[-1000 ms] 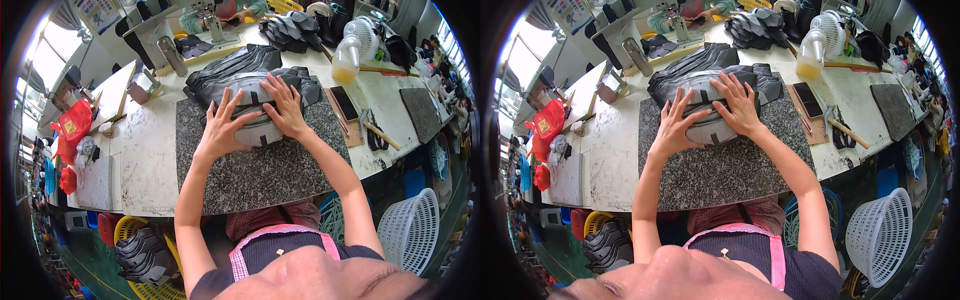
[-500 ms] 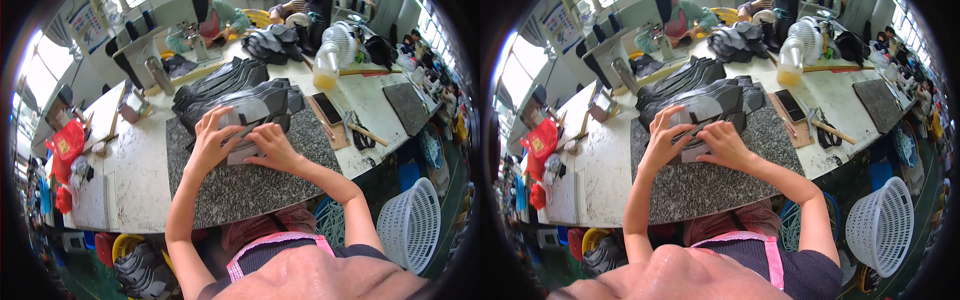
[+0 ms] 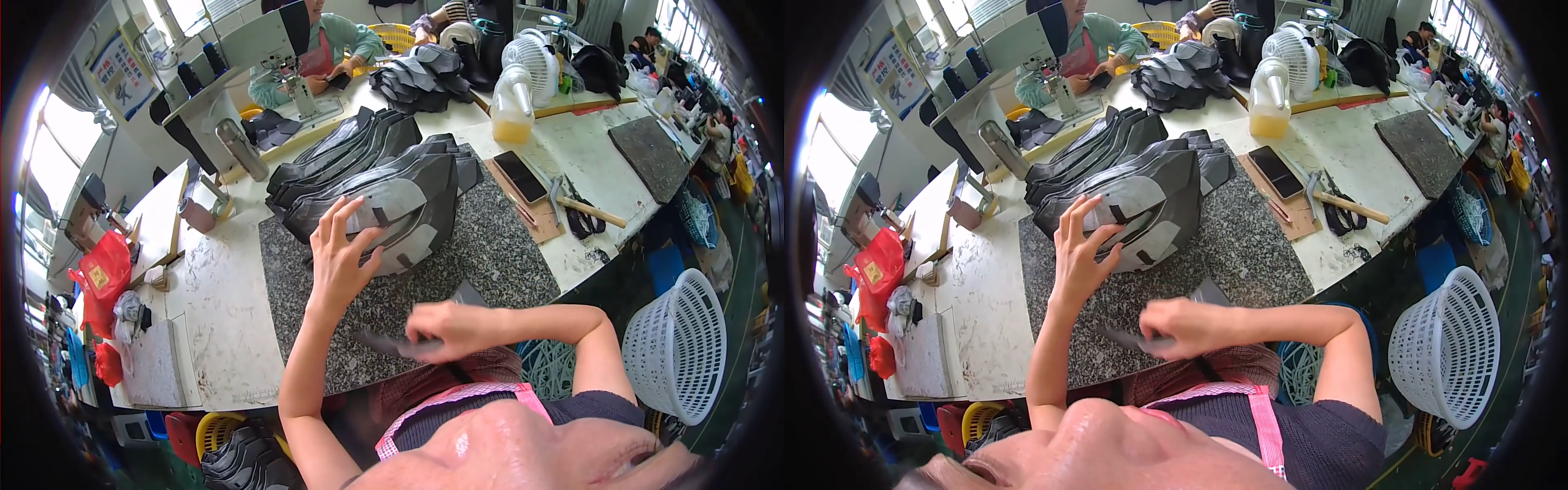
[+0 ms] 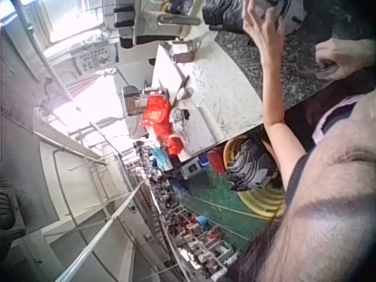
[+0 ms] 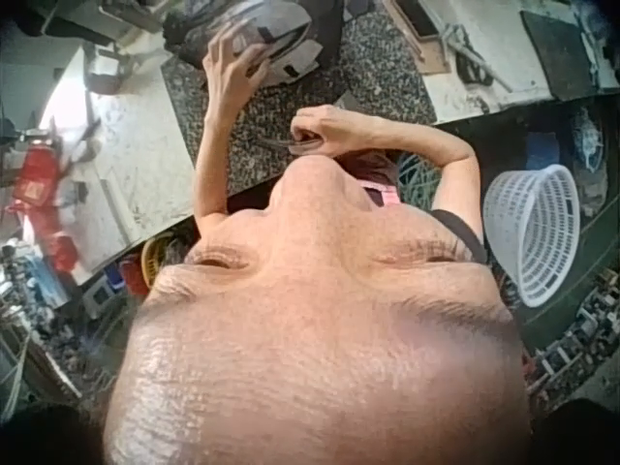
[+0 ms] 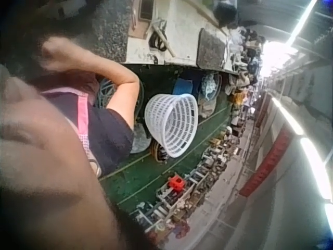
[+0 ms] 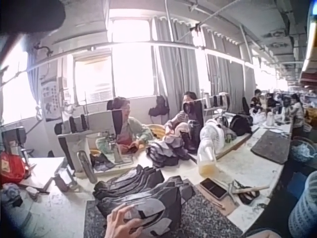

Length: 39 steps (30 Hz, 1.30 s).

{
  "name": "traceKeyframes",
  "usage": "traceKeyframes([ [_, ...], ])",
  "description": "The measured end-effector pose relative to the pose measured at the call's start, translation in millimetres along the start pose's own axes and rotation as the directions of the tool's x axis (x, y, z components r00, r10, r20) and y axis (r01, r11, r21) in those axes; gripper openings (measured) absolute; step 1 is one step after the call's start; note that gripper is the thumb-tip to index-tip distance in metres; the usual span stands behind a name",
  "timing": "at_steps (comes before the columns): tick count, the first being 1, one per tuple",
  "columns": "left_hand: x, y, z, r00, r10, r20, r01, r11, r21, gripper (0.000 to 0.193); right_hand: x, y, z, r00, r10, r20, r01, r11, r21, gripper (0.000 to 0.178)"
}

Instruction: The recorder is organizing stacks of shoe upper components and using a hammer to flatten edges or joints at a factory workstation.

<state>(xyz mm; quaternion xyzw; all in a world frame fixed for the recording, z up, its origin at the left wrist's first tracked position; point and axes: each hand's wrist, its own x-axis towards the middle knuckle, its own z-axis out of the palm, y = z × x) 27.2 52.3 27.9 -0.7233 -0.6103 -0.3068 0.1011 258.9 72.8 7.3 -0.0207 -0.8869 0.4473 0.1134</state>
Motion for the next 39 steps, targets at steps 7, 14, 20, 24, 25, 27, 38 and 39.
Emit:
traceKeyframes([
  [7,-23.0,37.6,1.9,0.968,0.231,-0.097,-0.203,0.951,0.234,0.026,-29.6,20.8,-10.6,0.991,0.133,0.026,-0.132,0.990,-0.049,0.036],
  [14,-62.1,77.1,18.5,0.859,0.172,0.482,0.041,0.916,-0.400,0.033,-41.0,19.7,-27.8,0.990,0.107,-0.088,-0.115,0.990,-0.082,0.035],
  [20,-88.7,73.9,28.1,0.711,0.157,0.685,0.242,0.860,-0.448,0.038,-76.4,28.0,-52.4,0.973,0.217,0.080,-0.162,0.886,-0.435,0.039],
  [24,-117.2,51.1,22.4,0.578,0.047,0.815,0.332,0.898,-0.288,0.043,-110.4,49.9,-79.9,0.908,0.416,-0.054,-0.412,0.862,-0.294,0.031],
  [25,-118.9,51.9,16.8,0.574,0.040,0.818,0.338,0.898,-0.281,0.043,-121.9,57.3,-88.5,0.897,0.414,-0.157,-0.442,0.854,-0.274,0.027],
  [27,-118.4,57.7,7.1,0.639,-0.062,0.767,0.270,0.951,-0.148,0.041,-154.1,68.0,-106.9,0.776,0.421,-0.470,-0.547,0.821,-0.167,0.023],
  [38,-76.1,129.8,64.7,0.823,0.000,0.568,0.180,0.948,-0.261,0.063,-295.9,189.6,-134.8,0.366,0.290,-0.884,-0.900,0.352,-0.257,0.051],
  [39,-73.7,134.1,71.3,0.824,-0.006,0.566,0.182,0.950,-0.255,0.063,-291.9,189.1,-135.4,0.374,0.323,-0.869,-0.906,0.327,-0.268,0.052],
])
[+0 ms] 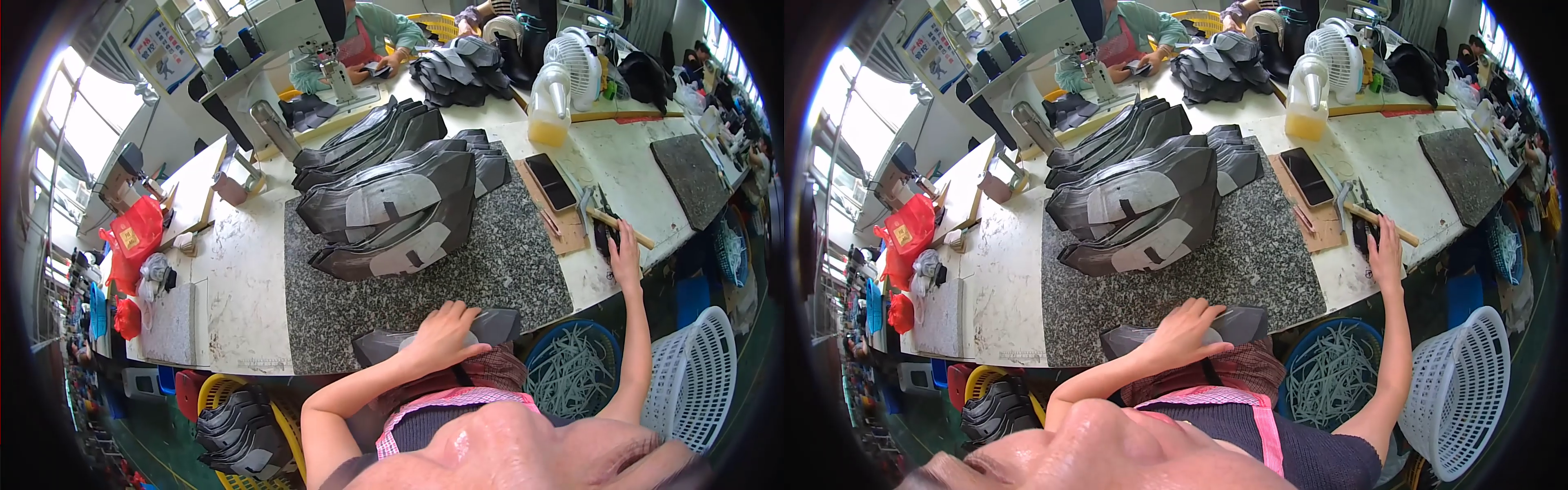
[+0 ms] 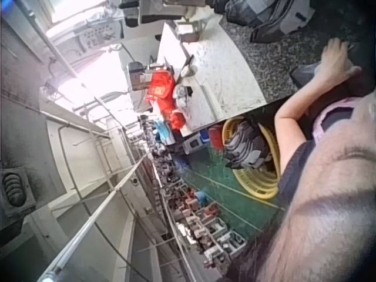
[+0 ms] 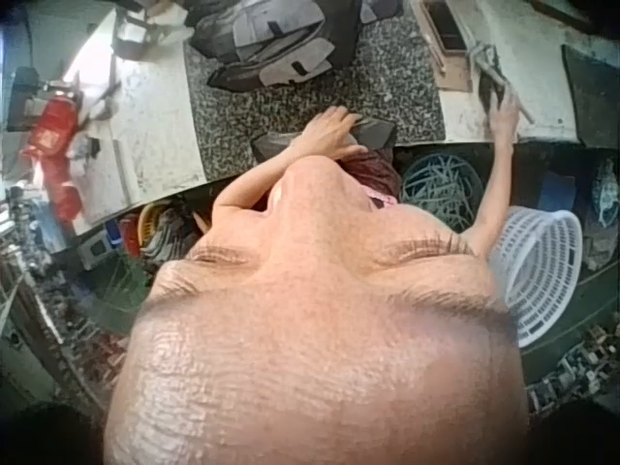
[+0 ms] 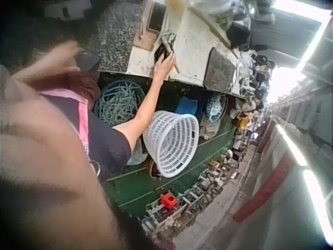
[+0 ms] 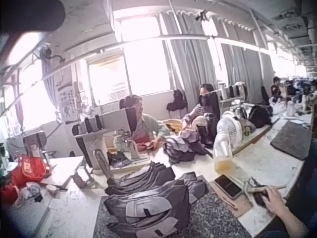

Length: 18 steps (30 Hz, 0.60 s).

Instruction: The recorder is organizing stacks of shoe upper components and using a hammer to flatten edges or joints at a factory workstation.

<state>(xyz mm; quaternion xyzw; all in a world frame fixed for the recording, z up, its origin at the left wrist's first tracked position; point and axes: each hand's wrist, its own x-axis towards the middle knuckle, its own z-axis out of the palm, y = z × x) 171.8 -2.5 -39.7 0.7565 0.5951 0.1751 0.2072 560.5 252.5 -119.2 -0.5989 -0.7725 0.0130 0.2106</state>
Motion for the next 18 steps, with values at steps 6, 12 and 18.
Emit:
traceKeyframes([
  [6,19.1,-9.5,24.3,0.999,-0.031,0.045,0.038,0.983,-0.178,0.042,18.1,-6.6,-5.7,0.997,-0.065,-0.037,0.066,0.997,0.030,0.042],
  [12,25.7,-17.1,11.1,0.981,-0.084,0.174,0.149,0.901,-0.407,0.033,42.7,-4.2,-12.9,0.985,-0.174,-0.001,0.174,0.984,0.024,0.035],
  [18,25.8,-11.8,4.9,0.968,-0.116,0.222,0.218,0.826,-0.520,0.035,62.4,-3.9,-28.4,0.954,-0.282,0.107,0.295,0.944,-0.147,0.026],
])
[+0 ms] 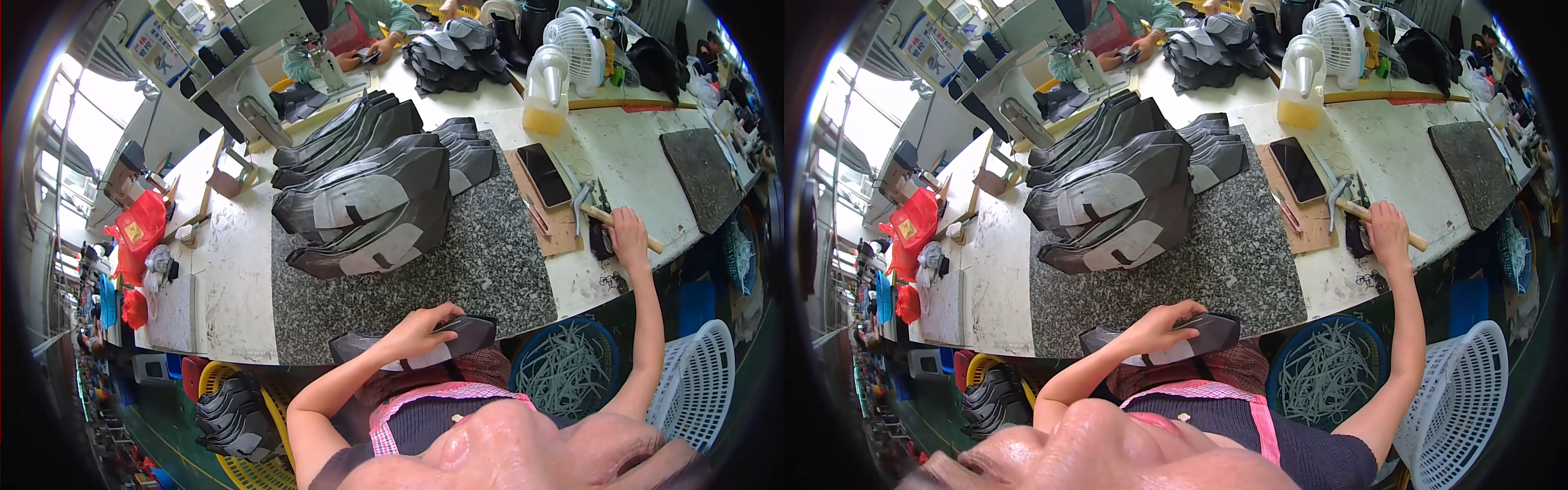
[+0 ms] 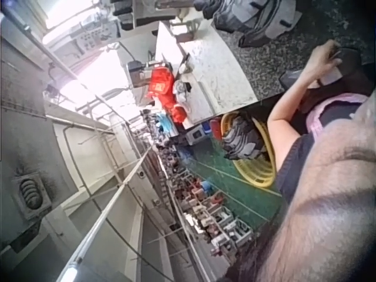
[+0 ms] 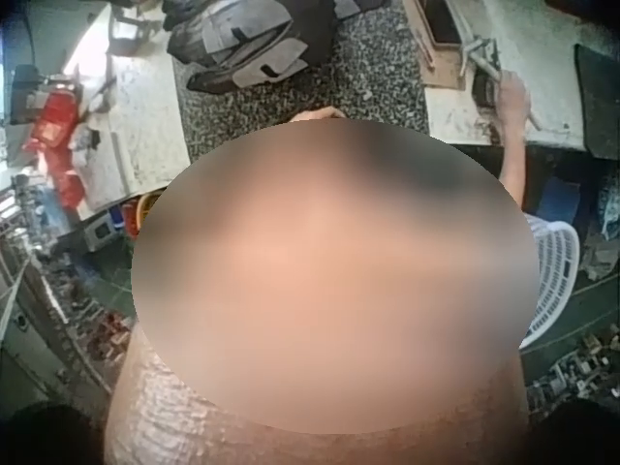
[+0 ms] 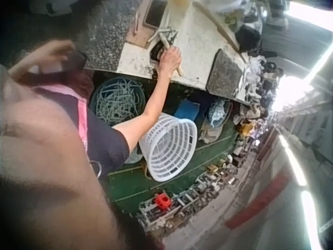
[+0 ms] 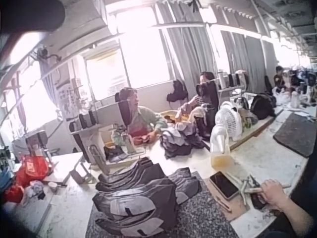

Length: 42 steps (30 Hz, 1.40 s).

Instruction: The recorder is organizing stacks of shoe upper components and using a hammer to flatten edges or joints at a factory workstation.

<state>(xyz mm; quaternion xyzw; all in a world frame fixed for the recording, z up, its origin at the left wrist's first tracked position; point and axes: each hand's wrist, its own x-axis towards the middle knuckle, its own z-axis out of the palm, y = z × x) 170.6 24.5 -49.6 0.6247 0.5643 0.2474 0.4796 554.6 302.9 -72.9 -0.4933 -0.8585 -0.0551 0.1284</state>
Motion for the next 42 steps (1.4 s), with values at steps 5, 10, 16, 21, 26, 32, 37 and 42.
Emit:
traceKeyframes([
  [5,-5.3,0.8,5.1,1.000,-0.001,-0.009,0.001,1.000,-0.026,0.037,-20.2,-4.7,-7.8,0.997,0.065,0.028,-0.062,0.993,-0.102,0.023],
  [10,-7.8,-9.1,18.0,0.999,0.034,-0.022,-0.034,0.999,-0.033,0.032,-59.6,-18.6,-19.8,0.970,0.231,0.081,-0.233,0.772,0.591,0.026],
  [16,15.4,10.2,10.8,0.984,0.062,-0.170,-0.033,0.986,0.165,0.030,-89.6,-112.1,-53.8,0.915,0.025,0.403,-0.377,0.414,0.829,0.045],
  [21,25.2,13.8,4.4,0.994,-0.028,-0.110,0.049,0.979,0.200,0.030,-109.8,-172.3,-82.2,0.761,-0.265,0.591,-0.466,0.410,0.784,0.021],
  [26,29.7,13.2,3.5,0.998,0.053,-0.032,-0.043,0.969,0.241,0.031,-110.3,-204.2,-81.0,0.651,-0.381,0.657,-0.472,0.475,0.743,0.024],
  [32,37.7,2.5,-6.8,0.993,0.110,0.036,-0.115,0.973,0.202,0.020,-111.1,-218.5,-89.2,0.655,-0.316,0.686,-0.492,0.511,0.705,0.025],
  [37,44.5,-12.6,-8.9,0.949,0.311,0.042,-0.310,0.905,0.290,0.010,-113.8,-224.6,-88.8,0.694,-0.278,0.665,-0.485,0.501,0.716,0.026],
  [42,42.8,-17.2,-6.3,0.817,0.570,0.084,-0.531,0.689,0.493,0.015,-109.3,-224.4,-93.0,0.788,-0.196,0.584,-0.414,0.533,0.737,0.025],
])
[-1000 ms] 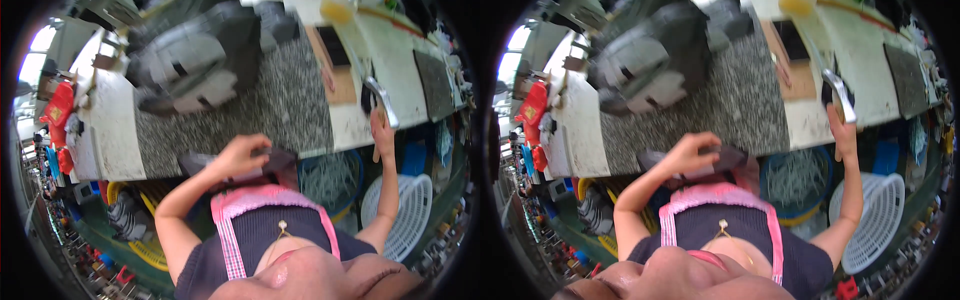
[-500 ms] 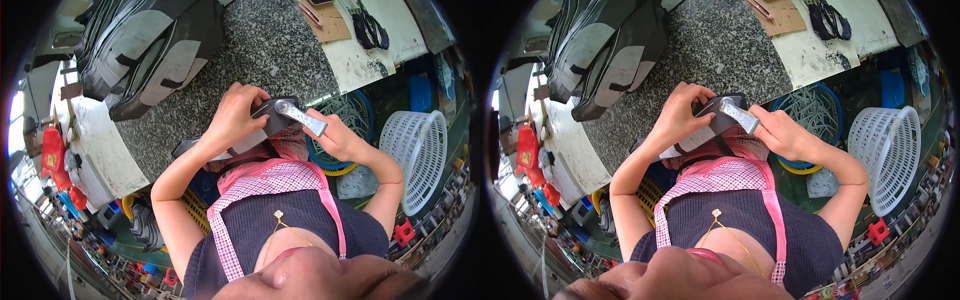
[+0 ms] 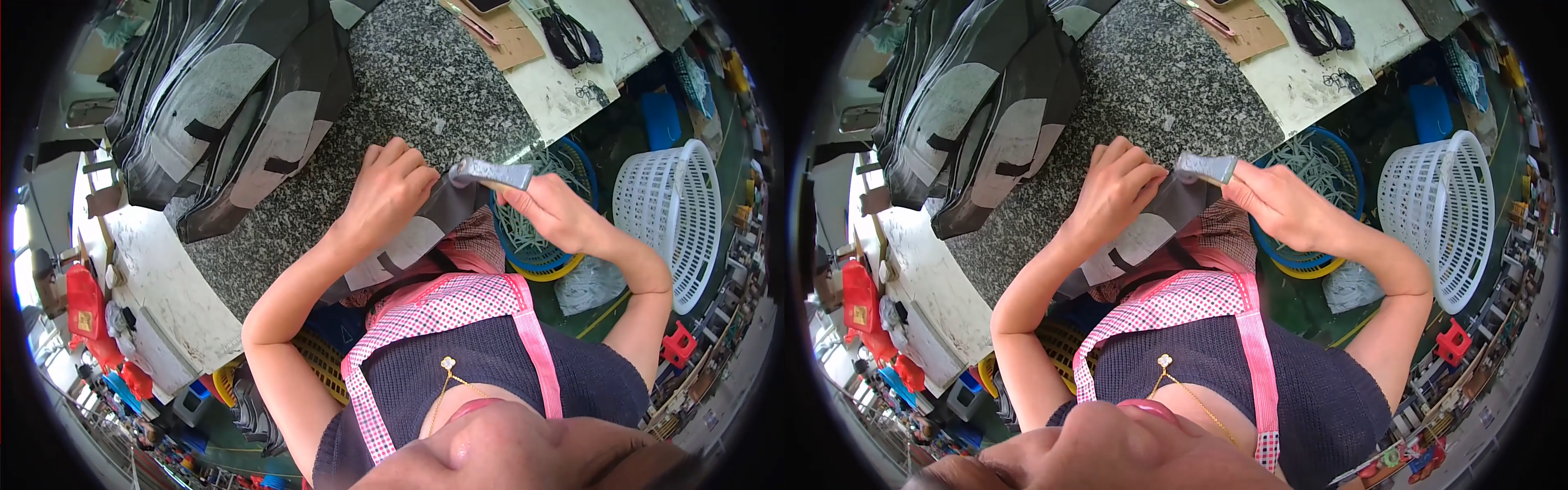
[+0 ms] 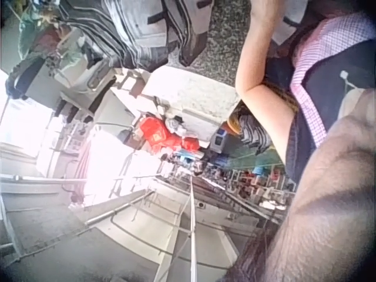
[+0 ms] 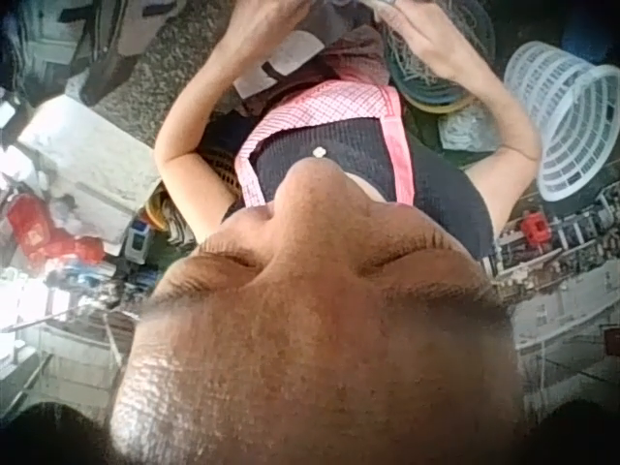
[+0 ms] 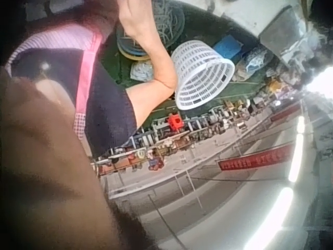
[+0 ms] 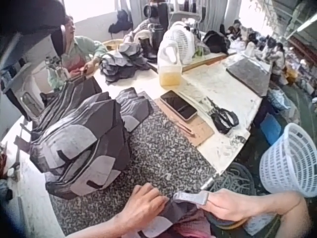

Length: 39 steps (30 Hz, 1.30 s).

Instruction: The recorder is organizing stacks of shoe upper components and using a hammer to flatten edges or joints at a factory workstation.

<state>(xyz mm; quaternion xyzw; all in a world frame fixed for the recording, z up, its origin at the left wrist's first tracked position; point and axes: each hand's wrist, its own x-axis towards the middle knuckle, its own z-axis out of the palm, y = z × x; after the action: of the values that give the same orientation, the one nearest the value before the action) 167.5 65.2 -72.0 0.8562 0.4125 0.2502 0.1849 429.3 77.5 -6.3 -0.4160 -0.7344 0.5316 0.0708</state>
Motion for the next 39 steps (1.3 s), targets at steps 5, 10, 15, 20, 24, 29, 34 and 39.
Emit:
traceKeyframes([
  [5,-3.6,4.0,1.7,0.978,0.205,0.038,-0.208,0.954,0.217,0.016,-0.9,-14.6,-2.1,0.993,-0.016,-0.115,0.008,0.998,-0.069,0.024],
  [10,-5.3,8.8,-0.5,0.958,0.272,0.091,-0.287,0.900,0.328,0.015,1.6,1.2,4.8,0.999,-0.037,-0.018,0.033,0.983,-0.182,0.027],
  [15,-3.9,9.9,-4.6,0.974,0.212,0.083,-0.228,0.926,0.303,0.020,0.4,-1.8,14.0,0.999,0.033,-0.001,-0.033,0.979,-0.203,0.028],
  [20,-9.5,10.7,-3.5,0.973,-0.218,-0.073,0.220,0.975,0.019,0.013,4.4,-2.4,14.4,0.999,0.033,-0.027,-0.036,0.991,-0.129,0.028],
  [24,-16.2,11.0,5.1,0.969,-0.233,-0.088,0.225,0.970,-0.093,0.011,3.0,1.6,5.5,0.995,-0.044,-0.085,0.029,0.986,-0.161,0.026],
  [29,-19.8,16.6,5.9,0.990,-0.071,-0.124,0.072,0.997,0.003,0.015,2.6,-0.1,14.1,0.980,-0.094,-0.177,0.074,0.990,-0.116,0.022],
  [34,-23.3,22.0,5.1,0.999,0.018,-0.052,-0.009,0.985,0.174,0.021,2.5,-5.5,9.9,0.989,-0.057,-0.134,0.046,0.995,-0.083,0.016],
  [39,-23.3,17.5,1.4,0.996,-0.025,-0.083,0.031,0.997,0.072,0.022,4.9,-2.6,24.7,0.999,0.007,-0.038,-0.010,0.995,-0.099,0.017],
])
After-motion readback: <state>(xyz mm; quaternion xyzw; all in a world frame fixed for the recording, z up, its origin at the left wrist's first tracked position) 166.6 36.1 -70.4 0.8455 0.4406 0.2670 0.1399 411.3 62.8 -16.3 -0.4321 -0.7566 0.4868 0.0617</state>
